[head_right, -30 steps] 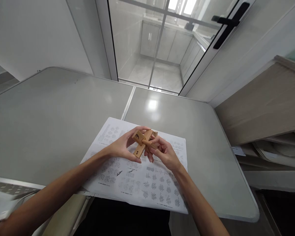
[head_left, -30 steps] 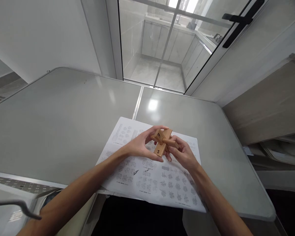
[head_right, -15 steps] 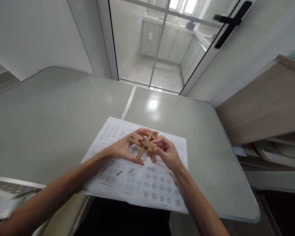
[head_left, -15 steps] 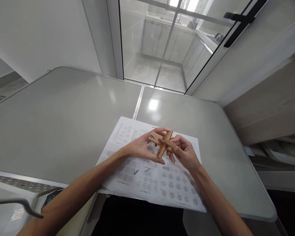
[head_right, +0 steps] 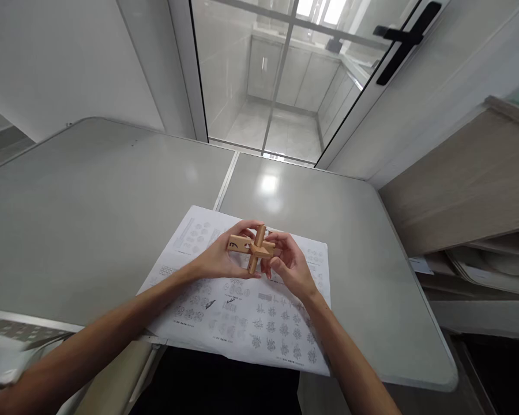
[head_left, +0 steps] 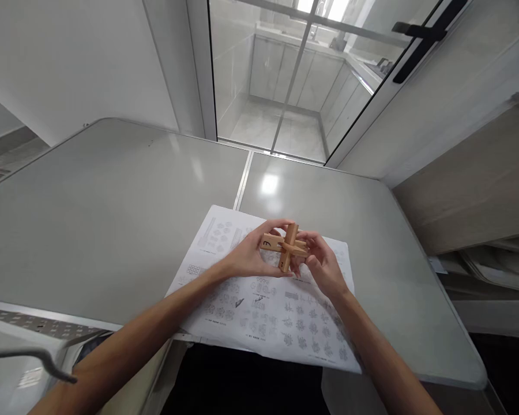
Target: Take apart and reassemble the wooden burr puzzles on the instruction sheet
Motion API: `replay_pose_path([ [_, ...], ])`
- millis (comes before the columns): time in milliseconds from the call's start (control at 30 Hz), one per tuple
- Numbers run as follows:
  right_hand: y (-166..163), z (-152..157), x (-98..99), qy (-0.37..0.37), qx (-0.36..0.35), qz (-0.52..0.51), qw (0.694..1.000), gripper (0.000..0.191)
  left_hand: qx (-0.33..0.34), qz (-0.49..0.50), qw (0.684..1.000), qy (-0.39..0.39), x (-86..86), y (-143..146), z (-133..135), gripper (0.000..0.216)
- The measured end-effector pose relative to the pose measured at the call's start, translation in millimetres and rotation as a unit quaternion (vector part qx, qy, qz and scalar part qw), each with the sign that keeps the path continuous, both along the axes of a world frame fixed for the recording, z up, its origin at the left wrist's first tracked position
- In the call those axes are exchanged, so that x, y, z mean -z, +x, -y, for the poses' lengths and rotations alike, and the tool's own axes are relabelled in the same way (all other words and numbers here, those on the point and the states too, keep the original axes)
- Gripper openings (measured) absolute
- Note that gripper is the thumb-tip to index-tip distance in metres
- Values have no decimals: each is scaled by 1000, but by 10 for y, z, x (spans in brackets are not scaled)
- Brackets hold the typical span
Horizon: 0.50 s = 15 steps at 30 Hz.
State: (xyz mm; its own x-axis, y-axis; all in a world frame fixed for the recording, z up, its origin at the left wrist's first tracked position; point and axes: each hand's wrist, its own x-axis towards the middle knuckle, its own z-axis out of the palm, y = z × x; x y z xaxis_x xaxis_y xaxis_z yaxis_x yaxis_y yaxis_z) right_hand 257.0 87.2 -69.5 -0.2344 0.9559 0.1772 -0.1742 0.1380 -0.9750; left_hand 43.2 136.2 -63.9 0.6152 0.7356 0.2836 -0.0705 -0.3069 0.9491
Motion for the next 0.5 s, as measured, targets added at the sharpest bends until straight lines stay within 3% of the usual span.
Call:
replay_pose_path([
  [200, -19, 12, -38, -7, -17, 28, 999, 71, -38, 8, 994, 102, 53, 9, -6, 91],
  [500, -2, 10, -34, 10, -36, 30, 999, 66, -27, -13, 992, 119, 35, 0, 10, 89],
])
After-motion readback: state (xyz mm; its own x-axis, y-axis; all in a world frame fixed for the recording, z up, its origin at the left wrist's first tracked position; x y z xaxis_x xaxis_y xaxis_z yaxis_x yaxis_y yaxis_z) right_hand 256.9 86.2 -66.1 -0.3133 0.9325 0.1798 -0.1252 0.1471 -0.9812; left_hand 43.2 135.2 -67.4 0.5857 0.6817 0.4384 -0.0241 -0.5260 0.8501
